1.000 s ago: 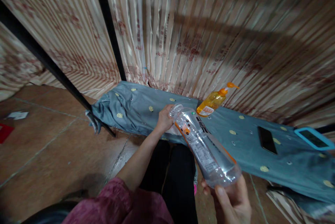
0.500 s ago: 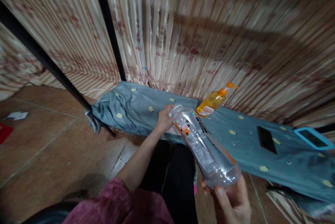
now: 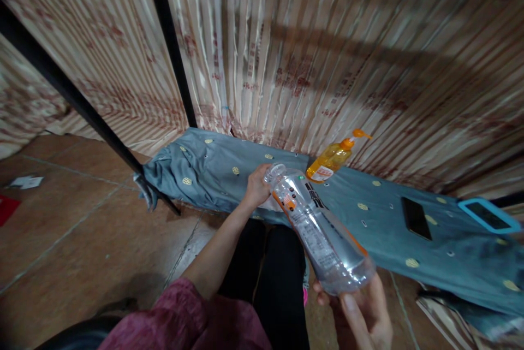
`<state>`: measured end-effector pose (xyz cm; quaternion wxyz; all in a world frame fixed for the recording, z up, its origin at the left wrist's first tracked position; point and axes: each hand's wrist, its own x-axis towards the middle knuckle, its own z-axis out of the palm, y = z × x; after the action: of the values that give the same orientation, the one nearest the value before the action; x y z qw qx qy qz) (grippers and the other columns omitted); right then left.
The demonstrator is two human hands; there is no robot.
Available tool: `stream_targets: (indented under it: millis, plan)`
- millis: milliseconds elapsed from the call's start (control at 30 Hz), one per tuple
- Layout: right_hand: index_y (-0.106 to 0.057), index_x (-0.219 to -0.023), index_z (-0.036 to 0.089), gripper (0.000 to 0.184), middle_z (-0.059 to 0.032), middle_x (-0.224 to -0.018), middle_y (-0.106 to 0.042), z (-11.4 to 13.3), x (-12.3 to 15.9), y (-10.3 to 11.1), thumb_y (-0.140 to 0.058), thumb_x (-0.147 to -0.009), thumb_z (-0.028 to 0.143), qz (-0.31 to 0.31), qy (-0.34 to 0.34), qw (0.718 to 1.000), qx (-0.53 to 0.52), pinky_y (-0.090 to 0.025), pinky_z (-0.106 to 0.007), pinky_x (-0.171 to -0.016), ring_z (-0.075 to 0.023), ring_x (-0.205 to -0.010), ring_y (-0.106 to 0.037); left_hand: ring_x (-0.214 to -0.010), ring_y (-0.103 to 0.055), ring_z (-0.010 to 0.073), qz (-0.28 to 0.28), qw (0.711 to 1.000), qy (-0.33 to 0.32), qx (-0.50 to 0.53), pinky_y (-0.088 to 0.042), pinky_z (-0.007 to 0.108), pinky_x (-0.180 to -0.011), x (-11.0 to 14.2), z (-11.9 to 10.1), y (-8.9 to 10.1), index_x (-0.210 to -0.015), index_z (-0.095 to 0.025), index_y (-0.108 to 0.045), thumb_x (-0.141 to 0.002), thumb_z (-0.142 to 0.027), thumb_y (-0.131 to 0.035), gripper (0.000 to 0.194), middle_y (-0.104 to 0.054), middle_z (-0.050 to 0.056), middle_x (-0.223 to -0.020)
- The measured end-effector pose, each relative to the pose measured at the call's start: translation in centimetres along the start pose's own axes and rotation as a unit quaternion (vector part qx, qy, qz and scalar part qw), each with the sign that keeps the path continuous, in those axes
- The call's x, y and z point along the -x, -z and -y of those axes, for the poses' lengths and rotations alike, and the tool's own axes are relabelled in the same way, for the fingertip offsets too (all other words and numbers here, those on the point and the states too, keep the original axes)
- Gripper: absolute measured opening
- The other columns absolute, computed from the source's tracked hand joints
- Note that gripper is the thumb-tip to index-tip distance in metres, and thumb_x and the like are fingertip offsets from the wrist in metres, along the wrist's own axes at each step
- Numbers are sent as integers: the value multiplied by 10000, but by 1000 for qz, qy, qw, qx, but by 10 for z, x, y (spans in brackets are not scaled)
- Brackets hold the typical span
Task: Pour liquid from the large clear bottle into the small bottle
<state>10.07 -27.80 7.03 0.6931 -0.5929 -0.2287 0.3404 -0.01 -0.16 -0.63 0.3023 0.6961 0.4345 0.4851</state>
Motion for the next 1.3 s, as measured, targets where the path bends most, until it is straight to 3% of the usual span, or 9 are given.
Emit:
stream_targets:
  millis: [267,467,733,833,967,1067,1167,1300]
  plan:
    - [-541,-1473,295,634,-67,-1083,-700,-1,1,0,-753,-887,411,12,7,1000,9,-496,-311,-604,-216,-752,-670,-1061,-713,245,-1,1000,-1,4,-565,364,-977,0,-1,1,-1083,-211,-675,-778,-176,-787,327,-741,60,-1093]
    - [-554,-1438,311,685,-38,-990,-743,-7,1,1,-834,-822,415,-10,-9,1000,-15,-505,-286,-605,-199,-730,-690,-1063,-713,253,0,1000,-6,5,-562,380,-987,-1,1,2,-1089,-182,-677,-775,-178,-778,330,-744,86,-1102]
    - [-564,-1455,295,757,-82,-1118,-736,-6,2,-5,-874,-778,433,-12,2,1000,-16,-503,-272,-589,-175,-703,-677,-1072,-710,253,7,1000,-9,4,-559,384,-995,-3,3,3,-1109,-175,-679,-782,-202,-780,344,-748,95,-1121]
    - [-558,-1450,325,730,-57,-1045,-743,-10,2,-3,-865,-794,421,-23,-2,1000,-21,-540,-285,-621,-176,-692,-692,-1060,-711,249,8,1000,-11,-1,-562,375,-980,-4,4,4,-1108,-187,-682,-786,-218,-782,338,-750,83,-1112]
    - [-581,-1412,303,698,-59,-956,-743,-17,-4,7,-872,-785,399,18,7,999,-26,-552,-283,-596,-193,-684,-703,-1047,-711,249,6,1000,-16,2,-560,368,-970,-4,4,4,-1101,-176,-686,-808,-228,-764,307,-750,91,-1091]
    - [-567,-1425,301,716,-81,-1028,-738,-19,-8,11,-871,-784,397,30,13,999,-17,-553,-290,-566,-200,-682,-701,-1051,-711,248,0,1000,-18,8,-560,371,-973,-5,5,3,-1100,-181,-687,-812,-224,-760,300,-751,92,-1098]
    - [-565,-1423,315,740,-90,-1131,-719,-16,-7,6,-887,-762,402,27,10,999,-19,-547,-284,-548,-191,-679,-701,-1058,-710,246,1,1000,-18,11,-561,373,-983,-6,6,2,-1090,-192,-692,-809,-232,-764,293,-752,84,-1099]
    - [-559,-1431,307,710,-79,-1123,-719,-8,0,-6,-858,-799,427,-16,0,1000,-16,-539,-272,-557,-175,-681,-695,-1081,-707,253,0,1000,-17,17,-560,376,-995,-6,6,2,-1099,-182,-696,-789,-215,-778,322,-748,93,-1120]
